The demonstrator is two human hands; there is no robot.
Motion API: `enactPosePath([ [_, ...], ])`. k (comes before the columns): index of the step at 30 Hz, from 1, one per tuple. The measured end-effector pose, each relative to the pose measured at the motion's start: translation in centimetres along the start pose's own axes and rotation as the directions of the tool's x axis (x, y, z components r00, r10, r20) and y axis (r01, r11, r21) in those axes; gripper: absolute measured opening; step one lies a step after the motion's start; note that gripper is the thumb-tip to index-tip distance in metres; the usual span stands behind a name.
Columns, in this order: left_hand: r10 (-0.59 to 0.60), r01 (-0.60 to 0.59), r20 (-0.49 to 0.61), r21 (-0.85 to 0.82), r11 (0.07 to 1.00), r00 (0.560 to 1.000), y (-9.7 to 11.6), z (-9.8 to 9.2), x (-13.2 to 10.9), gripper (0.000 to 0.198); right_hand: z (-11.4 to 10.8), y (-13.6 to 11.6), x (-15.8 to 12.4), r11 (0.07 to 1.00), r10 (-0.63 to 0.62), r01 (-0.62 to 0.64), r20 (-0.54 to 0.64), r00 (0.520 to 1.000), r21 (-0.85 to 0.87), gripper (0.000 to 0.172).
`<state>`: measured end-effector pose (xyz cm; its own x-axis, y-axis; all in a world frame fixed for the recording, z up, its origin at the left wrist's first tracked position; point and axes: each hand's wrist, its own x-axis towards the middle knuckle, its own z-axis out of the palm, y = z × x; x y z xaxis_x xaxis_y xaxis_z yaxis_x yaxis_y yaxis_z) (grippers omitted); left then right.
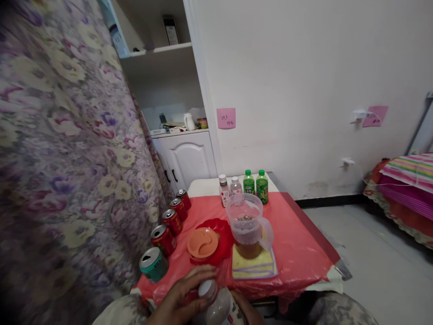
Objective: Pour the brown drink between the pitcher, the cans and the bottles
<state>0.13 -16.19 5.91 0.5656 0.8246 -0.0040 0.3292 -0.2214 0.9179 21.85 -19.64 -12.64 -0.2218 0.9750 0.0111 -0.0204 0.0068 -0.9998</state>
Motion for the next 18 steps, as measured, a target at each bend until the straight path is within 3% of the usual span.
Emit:
enactPosePath([
  [4,-0.116,0.121,-0.104,0.038,0.992,0.988,0.8,0.7,0.1,0.054,0.0,0.3,0.1,0.999,-0.043,0.044,0.027,0.999,-0.014,0.084],
  [8,-0.121,0.141,-0.182,0.103,0.985,0.976,1.5,1.2,0.3,0.032,0.1,-0.1,0.1,0.999,-0.018,0.018,0.007,1.000,-0.027,0.081],
  [11,-0.086,0.093,-0.143,0.049,0.994,0.986,1.3,1.0,0.3,0.031,0.0,-0.1,0.1,0.999,-0.005,0.006,0.025,1.000,-0.047,0.084],
  [15,-0.055,0.053,-0.050,-0.053,0.997,0.997,0.1,0.5,0.1,0.044,-0.3,0.2,0.0,0.996,-0.024,0.029,0.057,0.998,-0.086,0.090],
  [18,-0.075,0.073,-0.100,-0.025,0.997,0.992,0.0,0.7,0.1,0.059,-0.3,0.1,0.0,0.995,-0.038,0.043,0.056,0.998,-0.086,0.092],
])
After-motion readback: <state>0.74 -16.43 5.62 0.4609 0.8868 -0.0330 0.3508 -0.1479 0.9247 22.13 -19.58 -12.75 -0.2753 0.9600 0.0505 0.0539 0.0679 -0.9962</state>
